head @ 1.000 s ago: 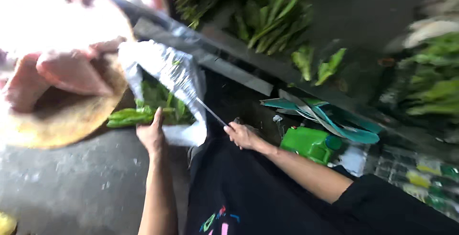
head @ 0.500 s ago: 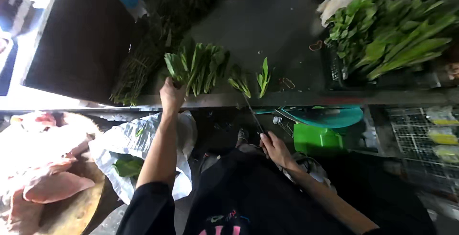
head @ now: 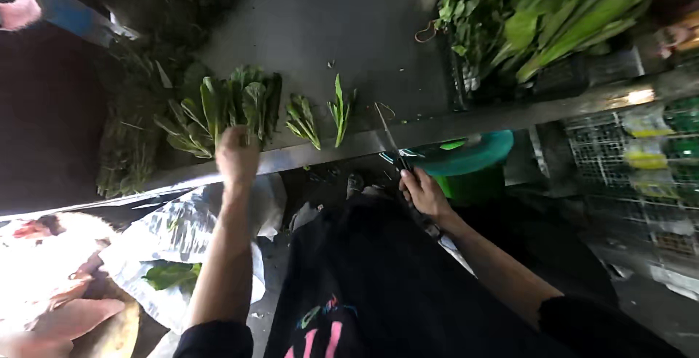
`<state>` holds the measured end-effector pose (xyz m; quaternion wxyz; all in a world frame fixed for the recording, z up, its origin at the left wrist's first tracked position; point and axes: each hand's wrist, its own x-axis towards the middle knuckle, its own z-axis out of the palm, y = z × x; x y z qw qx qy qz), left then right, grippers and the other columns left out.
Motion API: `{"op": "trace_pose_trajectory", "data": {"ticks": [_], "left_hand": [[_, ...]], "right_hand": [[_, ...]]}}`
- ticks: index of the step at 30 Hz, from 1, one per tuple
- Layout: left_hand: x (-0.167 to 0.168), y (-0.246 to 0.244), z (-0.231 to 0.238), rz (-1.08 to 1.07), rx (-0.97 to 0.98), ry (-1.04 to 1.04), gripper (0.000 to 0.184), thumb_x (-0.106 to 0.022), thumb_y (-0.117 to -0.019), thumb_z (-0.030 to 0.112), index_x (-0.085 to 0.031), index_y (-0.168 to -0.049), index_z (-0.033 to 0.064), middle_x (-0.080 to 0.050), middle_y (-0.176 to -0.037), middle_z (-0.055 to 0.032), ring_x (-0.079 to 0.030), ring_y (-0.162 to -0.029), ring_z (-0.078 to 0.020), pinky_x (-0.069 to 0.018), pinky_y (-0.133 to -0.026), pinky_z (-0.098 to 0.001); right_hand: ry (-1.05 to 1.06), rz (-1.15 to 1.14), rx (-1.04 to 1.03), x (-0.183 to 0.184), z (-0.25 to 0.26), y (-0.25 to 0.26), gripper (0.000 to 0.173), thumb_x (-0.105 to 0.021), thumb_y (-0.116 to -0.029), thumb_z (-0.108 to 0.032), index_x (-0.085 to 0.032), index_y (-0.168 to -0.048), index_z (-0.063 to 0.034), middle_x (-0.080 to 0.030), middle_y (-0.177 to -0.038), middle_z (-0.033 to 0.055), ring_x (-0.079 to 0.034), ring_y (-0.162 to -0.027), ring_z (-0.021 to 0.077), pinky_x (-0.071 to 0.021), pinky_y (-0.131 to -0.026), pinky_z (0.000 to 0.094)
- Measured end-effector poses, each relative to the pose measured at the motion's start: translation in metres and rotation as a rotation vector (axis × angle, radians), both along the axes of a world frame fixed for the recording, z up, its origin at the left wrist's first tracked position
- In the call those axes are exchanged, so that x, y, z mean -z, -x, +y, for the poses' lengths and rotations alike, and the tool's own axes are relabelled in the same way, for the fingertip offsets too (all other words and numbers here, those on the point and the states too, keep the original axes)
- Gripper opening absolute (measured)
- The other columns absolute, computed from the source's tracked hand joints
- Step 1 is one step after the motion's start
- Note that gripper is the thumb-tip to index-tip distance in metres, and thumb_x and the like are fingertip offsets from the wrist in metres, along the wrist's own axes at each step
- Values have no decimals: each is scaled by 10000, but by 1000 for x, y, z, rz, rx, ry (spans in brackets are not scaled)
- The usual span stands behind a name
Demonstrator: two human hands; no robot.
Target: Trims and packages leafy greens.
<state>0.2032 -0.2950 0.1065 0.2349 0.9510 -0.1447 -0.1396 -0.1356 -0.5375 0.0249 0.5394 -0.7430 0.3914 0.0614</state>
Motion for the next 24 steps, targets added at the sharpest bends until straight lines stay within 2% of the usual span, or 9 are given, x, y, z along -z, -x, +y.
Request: {"op": "trace_pose_trajectory", "data": {"ticks": [3, 7, 13, 15, 16, 18, 19, 22, 24], "left_hand": [[39, 19, -58, 274, 51, -32, 446, -581, -1030, 424, -632, -1336, 103, -726, -1159, -151, -693, -1081, -360, -521, -946, -634], [76, 31, -113, 300, -32, -244, 766, -709, -846, 669, -591, -1332, 89, -686, -1183, -222, -665, -1109, -422, -521, -894, -669], [77, 15, -117, 374, 1, -421, 522, -730, -865, 507, -717, -1061, 24, -681, -1168, -253, -645, -1138, -441, -502, -901, -687], [81, 8, -102, 473, -95, -237, 500, -751, -872, 458, -713, -1109, 19, -687, -1148, -247, -649, -1115, -424, -502, -922, -667], [81, 7, -92, 544, -147, -77, 456, -753, -898, 400, -709, -1164, 33, -698, -1121, -210, -663, -1056, -364, -527, -897, -597], [78, 13, -73, 706, -252, 325, 253, -686, -969, 278, -677, -1132, 84, -662, -906, -54, -594, -734, -138, -493, -629, -312], [74, 17, -61, 803, -275, 528, 171, -631, -998, 236, -647, -1102, 101, -635, -870, -10, -576, -699, -92, -486, -605, -260], [57, 36, -19, 939, -249, 905, 171, -494, -1058, 225, -581, -1183, 148, -663, -1026, -8, -640, -893, -120, -549, -797, -319], [49, 51, 13, 939, -224, 1065, 278, -464, -1057, 249, -541, -1304, 147, -678, -1113, -40, -667, -978, -160, -570, -875, -372]], "right_hand": [[-7, 12, -36, -6, -17, -13, 450, -373, -1119, -362, -587, -1226, 19, -644, -836, 91, -619, -603, 155, -572, -590, 357], [14, -38, -68, -15, -29, -21, 429, -389, -1115, -363, -579, -1247, -2, -651, -851, 81, -630, -618, 144, -578, -602, 342], [3, -123, 27, -8, -28, -14, 433, -385, -1107, -364, -576, -1237, 1, -647, -810, 54, -613, -563, 119, -570, -541, 314], [-8, -141, 24, -5, -23, -15, 438, -380, -1106, -360, -575, -1239, 9, -640, -802, 53, -607, -559, 126, -567, -539, 321], [-16, -146, 19, -6, -20, -17, 436, -382, -1106, -358, -581, -1238, 8, -638, -797, 51, -606, -559, 125, -568, -541, 319], [-43, -164, 8, -12, -14, -24, 420, -393, -1106, -345, -594, -1207, 9, -634, -785, 48, -607, -563, 118, -570, -547, 310], [-57, -183, -1, -15, -11, -29, 412, -395, -1105, -340, -600, -1175, 10, -630, -775, 45, -606, -561, 115, -570, -546, 304], [-92, -233, -34, -18, -2, -45, 401, -401, -1099, -346, -609, -1118, -4, -625, -744, 33, -599, -541, 103, -568, -531, 287], [-109, -243, -69, -21, 7, -59, 403, -409, -1102, -338, -598, -1191, 7, -631, -772, 42, -596, -548, 105, -568, -536, 292]]}}
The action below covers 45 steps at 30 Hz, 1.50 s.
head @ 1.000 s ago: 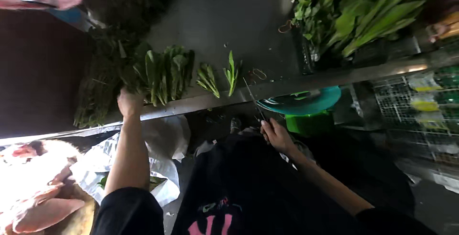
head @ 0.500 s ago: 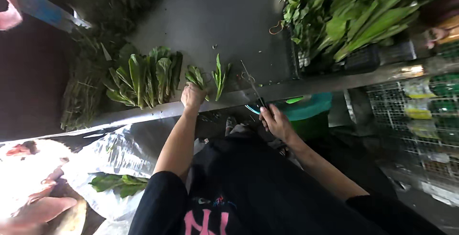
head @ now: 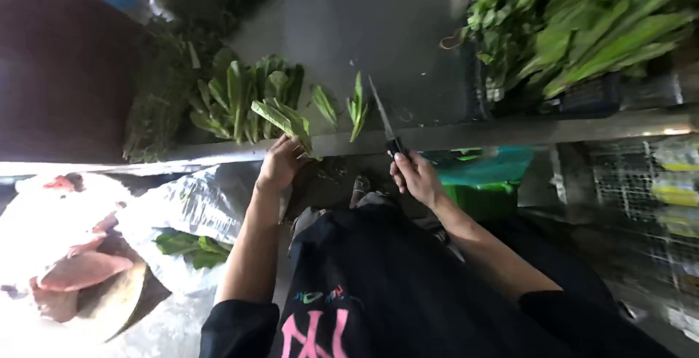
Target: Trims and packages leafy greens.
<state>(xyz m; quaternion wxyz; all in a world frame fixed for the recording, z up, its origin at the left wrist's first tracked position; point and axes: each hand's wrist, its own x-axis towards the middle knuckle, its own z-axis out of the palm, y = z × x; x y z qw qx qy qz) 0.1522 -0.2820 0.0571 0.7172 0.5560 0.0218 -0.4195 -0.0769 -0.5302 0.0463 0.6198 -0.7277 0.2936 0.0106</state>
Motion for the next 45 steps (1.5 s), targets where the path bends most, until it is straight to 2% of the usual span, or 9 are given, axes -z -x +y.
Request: {"op": "trace_pose_trajectory", "data": {"ticks": [12, 20, 24, 26, 29, 32, 35, 38, 45], "left_hand": [[9, 65, 233, -42, -351, 370, 248, -587, -998, 303, -664, -1194, 171, -720, -1078, -54, -698, -923, -175, -600, -823, -383], [63, 140, 380, -203, -831, -149, 287, -545, -1066, 231, -573, -1321, 102, -697, -1181, -58, -697, -1028, -176, -595, -913, -388], [87, 131, 409, -188, -780, -540, 551, -650, -1008, 204, -454, -1500, 49, -634, -1314, -161, -666, -1108, -223, -582, -917, -431], [85, 129, 404, -83, -702, -747, 758, -702, -974, 343, -335, -1576, 65, -564, -1409, -239, -612, -1216, -361, -525, -979, -576], [74, 130, 381, -107, -646, -842, 892, -734, -935, 395, -238, -1629, 131, -467, -1524, -216, -532, -1324, -364, -460, -1062, -583], [69, 122, 334, -339, -567, -748, 732, -696, -952, 210, -336, -1570, 53, -422, -1561, -209, -499, -1379, -289, -452, -1121, -438], [56, 110, 274, -409, -412, -610, 481, -621, -985, 120, -501, -1417, -55, -576, -1394, -234, -613, -1234, -229, -511, -1035, -366], [28, 87, 202, -442, -140, -530, 387, -593, -1014, 181, -588, -1350, -12, -680, -1242, -161, -678, -1105, -184, -548, -985, -389], [-11, 3, -1, -784, 368, -718, 450, -602, -1026, 391, -614, -1363, 93, -702, -1248, -127, -700, -1107, -292, -545, -977, -567]], "right_hand": [[116, 51, -337, -16, 147, -54, 417, -380, -1110, -348, -574, -1252, -7, -647, -812, 43, -603, -548, 110, -570, -515, 302], [213, 182, -637, -17, 251, -44, 449, -407, -1095, -375, -574, -1301, -12, -661, -831, 25, -599, -561, 90, -553, -519, 283], [242, 202, -692, -14, 268, -40, 461, -413, -1095, -385, -567, -1331, -19, -666, -842, 22, -600, -568, 84, -554, -533, 276], [290, 205, -709, -17, 266, -43, 469, -417, -1094, -385, -572, -1345, -20, -667, -846, 35, -605, -585, 96, -558, -559, 296], [295, 253, -620, -22, 258, -39, 433, -433, -1102, -349, -575, -1336, -13, -675, -867, 75, -634, -629, 135, -585, -618, 351], [237, 323, -427, -26, 237, -26, 435, -435, -1103, -361, -575, -1346, -29, -688, -905, 103, -664, -673, 180, -602, -663, 394], [159, 320, -283, -25, 211, -7, 449, -419, -1106, -381, -576, -1328, -24, -671, -865, 87, -640, -637, 159, -586, -630, 363], [104, 273, -139, -20, 183, 15, 435, -413, -1110, -354, -570, -1319, -6, -660, -866, 67, -620, -609, 124, -576, -593, 319], [65, 206, 146, -12, 108, 55, 422, -401, -1109, -337, -569, -1286, 7, -665, -842, 54, -616, -577, 121, -573, -554, 314]]}}
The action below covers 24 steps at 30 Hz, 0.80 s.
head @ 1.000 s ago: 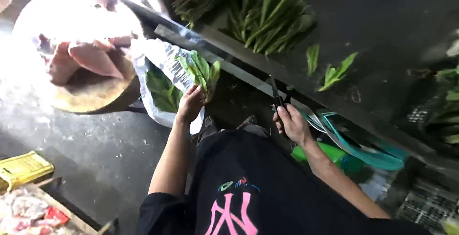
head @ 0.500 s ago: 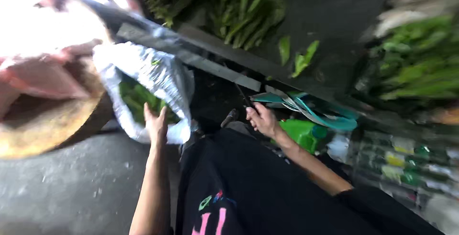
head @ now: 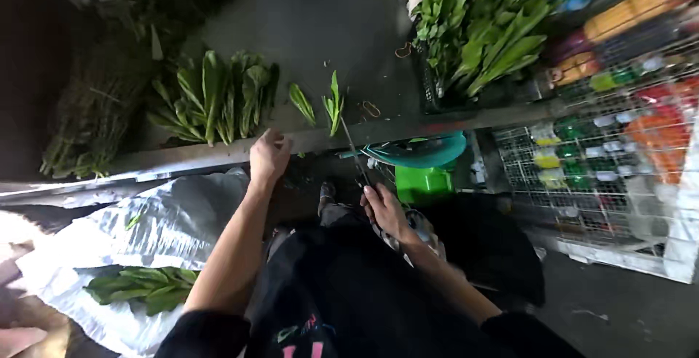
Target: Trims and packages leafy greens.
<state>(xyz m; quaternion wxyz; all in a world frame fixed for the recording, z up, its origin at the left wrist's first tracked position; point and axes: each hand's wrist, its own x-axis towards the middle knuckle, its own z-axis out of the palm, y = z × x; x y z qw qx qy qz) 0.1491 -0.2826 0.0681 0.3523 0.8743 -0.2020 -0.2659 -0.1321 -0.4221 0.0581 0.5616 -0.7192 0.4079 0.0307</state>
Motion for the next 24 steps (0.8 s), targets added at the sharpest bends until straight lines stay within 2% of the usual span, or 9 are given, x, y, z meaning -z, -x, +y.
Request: {"op": "trace_pose_trajectory", "data": {"ticks": [3, 6, 8, 11, 13, 15, 18, 20, 24], "left_hand": [[15, -36, -81, -71, -52, -109, 546, -599, -1003, 454, -572, -1399, 78, -683, -1255, -185, -665, -1142, -392, -509, -969, -641], [43, -58, -136, -101, -84, -282, 792, -713, -909, 486, -398, -1534, 114, -520, -1428, -285, -631, -1145, -475, -531, -909, -653], [60, -62, -152, -104, -115, -365, 904, -771, -844, 376, -301, -1587, 165, -421, -1503, -305, -640, -1116, -480, -556, -870, -632], [73, -64, -146, -98, -180, -301, 961, -811, -766, 173, -312, -1586, 214, -429, -1494, -306, -613, -1155, -495, -544, -887, -640], [68, -61, -127, -61, -214, -157, 947, -812, -771, 116, -325, -1581, 173, -499, -1427, -307, -576, -1217, -496, -513, -955, -650], [55, -52, -100, -65, -261, 1, 910, -803, -800, 102, -326, -1574, 140, -594, -1357, -245, -609, -1214, -414, -527, -984, -595], [19, -18, -46, -148, -353, 154, 835, -741, -849, 53, -330, -1570, 153, -603, -1341, -169, -690, -1030, -272, -612, -834, -453], [0, 3, 17, -218, -471, 163, 808, -711, -874, 26, -341, -1574, 186, -564, -1400, -160, -697, -962, -258, -621, -757, -427], [-21, 36, 156, -312, -779, -55, 787, -717, -891, 92, -346, -1579, 188, -570, -1398, -169, -685, -1057, -285, -609, -835, -471]], "right_hand": [[72, 11, -4, 0, -39, 19, 456, -390, -1098, -371, -579, -1252, 14, -663, -830, 64, -623, -587, 143, -576, -561, 353], [106, 48, 2, 0, -73, 42, 465, -383, -1097, -381, -569, -1272, 8, -653, -844, 62, -620, -593, 141, -575, -558, 348], [161, 39, 19, 2, -90, 59, 453, -390, -1097, -367, -580, -1250, 16, -656, -841, 58, -614, -583, 126, -574, -552, 332], [224, 63, 1, 7, -113, 70, 459, -385, -1095, -378, -588, -1236, 9, -652, -818, 57, -612, -581, 132, -570, -558, 343], [219, 96, -32, 11, -122, 68, 479, -387, -1097, -414, -581, -1266, -11, -650, -828, 62, -618, -604, 151, -571, -583, 370], [208, 95, -69, 12, -130, 58, 486, -394, -1096, -410, -575, -1304, -10, -663, -863, 82, -637, -641, 173, -583, -618, 403], [196, 65, -110, 16, -137, 37, 461, -420, -1097, -353, -568, -1319, 23, -682, -908, 125, -663, -665, 202, -604, -625, 430], [148, 12, -191, 20, -137, 12, 466, -395, -1104, -324, -528, -1359, 43, -673, -933, 144, -652, -657, 209, -597, -602, 431], [151, -61, -343, 17, -138, -27, 470, -369, -1106, -342, -555, -1260, 62, -624, -825, 117, -590, -572, 171, -554, -531, 387]]}}
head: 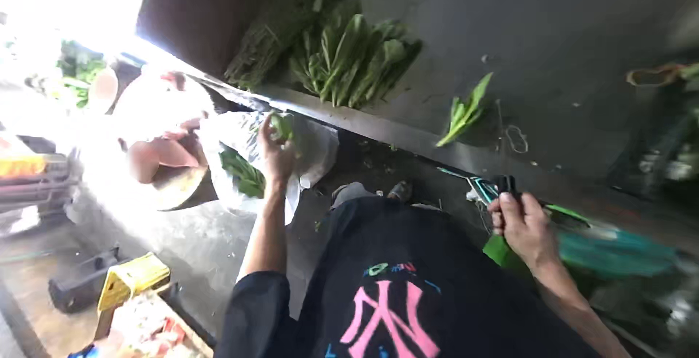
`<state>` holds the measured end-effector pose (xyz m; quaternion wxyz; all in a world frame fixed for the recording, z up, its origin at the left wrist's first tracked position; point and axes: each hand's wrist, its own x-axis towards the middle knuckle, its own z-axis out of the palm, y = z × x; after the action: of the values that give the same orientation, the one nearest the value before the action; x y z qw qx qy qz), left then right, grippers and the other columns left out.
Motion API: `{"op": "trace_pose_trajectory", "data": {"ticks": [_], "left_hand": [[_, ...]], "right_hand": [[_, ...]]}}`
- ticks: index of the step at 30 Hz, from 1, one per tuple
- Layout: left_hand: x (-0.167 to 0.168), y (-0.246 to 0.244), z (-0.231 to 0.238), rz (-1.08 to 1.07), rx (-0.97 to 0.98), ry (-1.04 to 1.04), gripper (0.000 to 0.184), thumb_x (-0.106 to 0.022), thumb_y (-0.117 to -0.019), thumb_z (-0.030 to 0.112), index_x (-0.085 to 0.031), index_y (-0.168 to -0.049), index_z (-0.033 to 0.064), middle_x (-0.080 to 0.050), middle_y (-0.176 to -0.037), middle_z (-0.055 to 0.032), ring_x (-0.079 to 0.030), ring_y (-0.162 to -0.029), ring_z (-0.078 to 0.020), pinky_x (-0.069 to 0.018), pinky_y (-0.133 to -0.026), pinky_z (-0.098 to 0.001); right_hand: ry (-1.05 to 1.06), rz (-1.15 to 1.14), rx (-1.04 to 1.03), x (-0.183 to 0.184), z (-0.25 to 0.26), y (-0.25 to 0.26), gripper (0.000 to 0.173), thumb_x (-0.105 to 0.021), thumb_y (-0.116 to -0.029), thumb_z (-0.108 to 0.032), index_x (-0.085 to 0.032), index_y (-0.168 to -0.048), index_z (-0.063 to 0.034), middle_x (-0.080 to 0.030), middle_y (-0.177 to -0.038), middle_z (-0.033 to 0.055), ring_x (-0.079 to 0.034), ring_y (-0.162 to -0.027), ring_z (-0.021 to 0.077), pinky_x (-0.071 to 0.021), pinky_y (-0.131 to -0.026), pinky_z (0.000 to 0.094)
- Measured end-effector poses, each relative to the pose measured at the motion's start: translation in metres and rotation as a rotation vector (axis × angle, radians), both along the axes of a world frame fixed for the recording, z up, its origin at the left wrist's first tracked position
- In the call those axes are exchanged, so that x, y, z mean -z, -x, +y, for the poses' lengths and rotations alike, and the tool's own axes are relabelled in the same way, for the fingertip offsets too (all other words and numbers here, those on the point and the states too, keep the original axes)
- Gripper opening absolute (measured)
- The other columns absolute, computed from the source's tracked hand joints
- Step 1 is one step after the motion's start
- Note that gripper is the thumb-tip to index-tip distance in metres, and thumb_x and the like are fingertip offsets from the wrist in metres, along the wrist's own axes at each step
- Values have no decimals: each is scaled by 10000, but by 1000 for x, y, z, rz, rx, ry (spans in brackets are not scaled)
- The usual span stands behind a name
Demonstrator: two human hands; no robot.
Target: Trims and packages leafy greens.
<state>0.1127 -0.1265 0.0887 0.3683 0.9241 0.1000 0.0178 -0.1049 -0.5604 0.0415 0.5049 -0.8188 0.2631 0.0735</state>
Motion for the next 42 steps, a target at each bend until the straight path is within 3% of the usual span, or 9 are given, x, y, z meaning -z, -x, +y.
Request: {"op": "trace_pose_trajectory", "data": {"ticks": [4, 10, 14, 18, 22, 25, 31, 38, 42], "left_hand": [[-9, 30, 94, 35, -236, -230, 772, -698, -896, 96, -338, -1575, 176, -606, -1341, -195, -681, -1042, -358, -578, -847, -571], [20, 14, 167, 287, -489, -489, 790, -767, -858, 312, -412, -1543, 142, -507, -1454, -288, -504, -1322, -500, -438, -1013, -702], [7, -30, 36, 144, -125, -232, 512, -637, -981, 201, -506, -1439, 14, -619, -1332, -238, -629, -1192, -360, -495, -1020, -532], [12, -39, -162, 246, 477, -106, 353, -599, -1032, 218, -623, -1307, -2, -674, -1239, -219, -675, -1123, -351, -521, -999, -582], [50, -44, -303, 473, 807, -240, 766, -796, -852, 473, -478, -1458, 128, -709, -1166, -190, -686, -1055, -423, -532, -873, -685], [62, -48, -343, 561, 882, -389, 855, -839, -815, 406, -397, -1499, 145, -699, -1140, -239, -673, -1070, -473, -517, -881, -704], [28, -63, -278, 781, 783, 458, 407, -619, -1023, 192, -523, -1406, 91, -704, -1185, -97, -696, -911, -174, -581, -794, -347], [-8, -58, -194, 693, 638, 925, 344, -515, -1041, 145, -522, -1380, 86, -685, -1250, -117, -706, -998, -196, -593, -875, -346], [-5, -65, -135, 481, 459, 845, 341, -524, -1050, 119, -514, -1383, 47, -693, -1194, -133, -703, -972, -206, -596, -851, -370]], "right_hand": [[34, -55, -149, -4, -7, -12, 521, -382, -1084, -422, -585, -1204, 42, -622, -781, 88, -574, -546, 142, -534, -508, 357], [49, 9, -81, -22, -8, -3, 469, -394, -1092, -336, -573, -1243, 71, -662, -874, 136, -623, -608, 180, -565, -563, 397], [-24, 42, 143, -15, -14, 24, 433, -402, -1100, -294, -564, -1273, 67, -649, -848, 102, -617, -600, 149, -575, -570, 353], [-43, 11, 284, -5, -12, 51, 422, -412, -1100, -311, -591, -1217, 53, -652, -834, 70, -603, -588, 114, -561, -561, 315], [-18, 13, 390, -10, -7, 74, 455, -403, -1097, -346, -580, -1280, 30, -671, -880, 69, -617, -621, 124, -570, -584, 331], [-28, 10, 478, -9, -4, 89, 448, -394, -1102, -339, -559, -1304, 26, -652, -874, 58, -595, -611, 111, -553, -571, 317], [-136, -38, 730, 2, -10, 95, 451, -381, -1105, -349, -537, -1347, -1, -666, -891, 57, -599, -586, 128, -550, -520, 321], [-159, -158, 431, 2, -33, 30, 454, -360, -1111, -322, -527, -1344, 29, -658, -848, 42, -574, -530, 101, -538, -484, 289], [-138, -210, 269, -2, -35, -3, 475, -399, -1094, -369, -534, -1322, 25, -648, -860, 26, -565, -543, 65, -526, -489, 249]]}}
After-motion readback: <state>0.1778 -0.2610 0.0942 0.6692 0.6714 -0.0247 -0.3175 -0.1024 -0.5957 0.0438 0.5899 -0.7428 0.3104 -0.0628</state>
